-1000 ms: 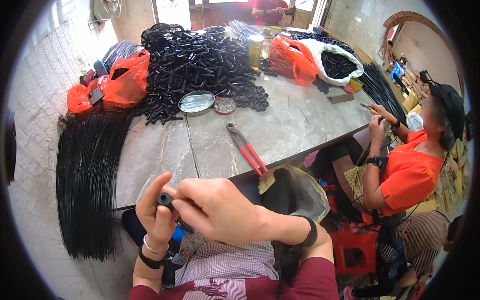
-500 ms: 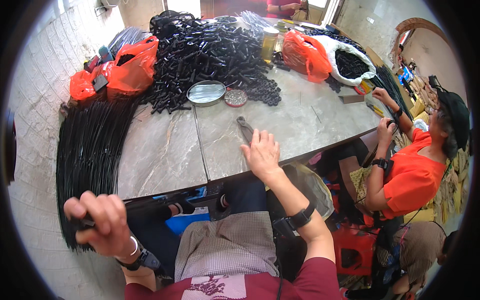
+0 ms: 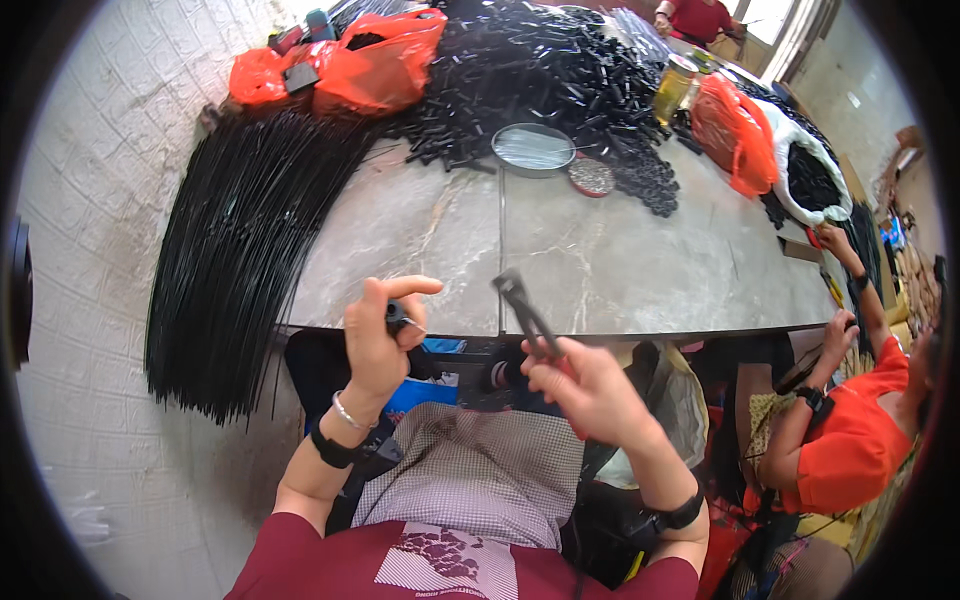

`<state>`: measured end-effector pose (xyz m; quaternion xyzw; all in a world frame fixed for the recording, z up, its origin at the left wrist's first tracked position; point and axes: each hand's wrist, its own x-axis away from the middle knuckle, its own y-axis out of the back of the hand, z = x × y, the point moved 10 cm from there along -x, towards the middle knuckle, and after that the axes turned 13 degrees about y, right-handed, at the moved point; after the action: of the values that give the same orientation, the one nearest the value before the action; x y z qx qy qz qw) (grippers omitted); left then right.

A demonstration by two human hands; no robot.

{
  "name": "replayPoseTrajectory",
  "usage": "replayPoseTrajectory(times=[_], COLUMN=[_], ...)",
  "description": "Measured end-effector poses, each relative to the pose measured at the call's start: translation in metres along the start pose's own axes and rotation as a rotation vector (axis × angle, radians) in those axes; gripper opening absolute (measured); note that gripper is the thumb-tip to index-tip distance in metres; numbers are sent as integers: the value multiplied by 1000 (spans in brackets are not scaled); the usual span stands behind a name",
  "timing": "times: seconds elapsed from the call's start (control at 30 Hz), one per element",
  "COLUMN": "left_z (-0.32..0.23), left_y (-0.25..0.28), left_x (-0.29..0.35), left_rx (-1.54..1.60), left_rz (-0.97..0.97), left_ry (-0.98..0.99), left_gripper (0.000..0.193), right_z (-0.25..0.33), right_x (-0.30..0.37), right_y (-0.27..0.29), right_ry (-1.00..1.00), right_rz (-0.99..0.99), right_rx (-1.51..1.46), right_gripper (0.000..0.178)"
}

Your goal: The recorder is assembling the internal rib structure of umbrellas at a factory workbench.

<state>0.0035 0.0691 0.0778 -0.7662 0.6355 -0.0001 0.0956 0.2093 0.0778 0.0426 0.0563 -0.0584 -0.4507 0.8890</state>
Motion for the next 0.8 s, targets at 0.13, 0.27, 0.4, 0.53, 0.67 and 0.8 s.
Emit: replayPoseTrajectory(times=[0.13,0.27,0.4,0.53,0.67,0.8], left_z=[10,15,22,22,24,29], left_y=[4,6,11,16,14,13], left_x=[1,4,5,3,2,5], left_rx=[43,40,27,23,56,68], left_rz=[2,-29,-45,-99,-105,-123], left_ry=[48,80,108,135,158,184], left_gripper=[60,59,48,57,56,53], right_z=[46,59,73,82,90,92], right_x=[-4,-4,-3,-2,0,-3], right_y=[-36,-41,-42,-45,-48,-49], right_ry=[293,434,560,617,643,649], right_rz=[181,147,93,65,26,32], right_rx=[339,771,1110,1220,1411,1446], right_gripper=[31,42,49,51,50,50])
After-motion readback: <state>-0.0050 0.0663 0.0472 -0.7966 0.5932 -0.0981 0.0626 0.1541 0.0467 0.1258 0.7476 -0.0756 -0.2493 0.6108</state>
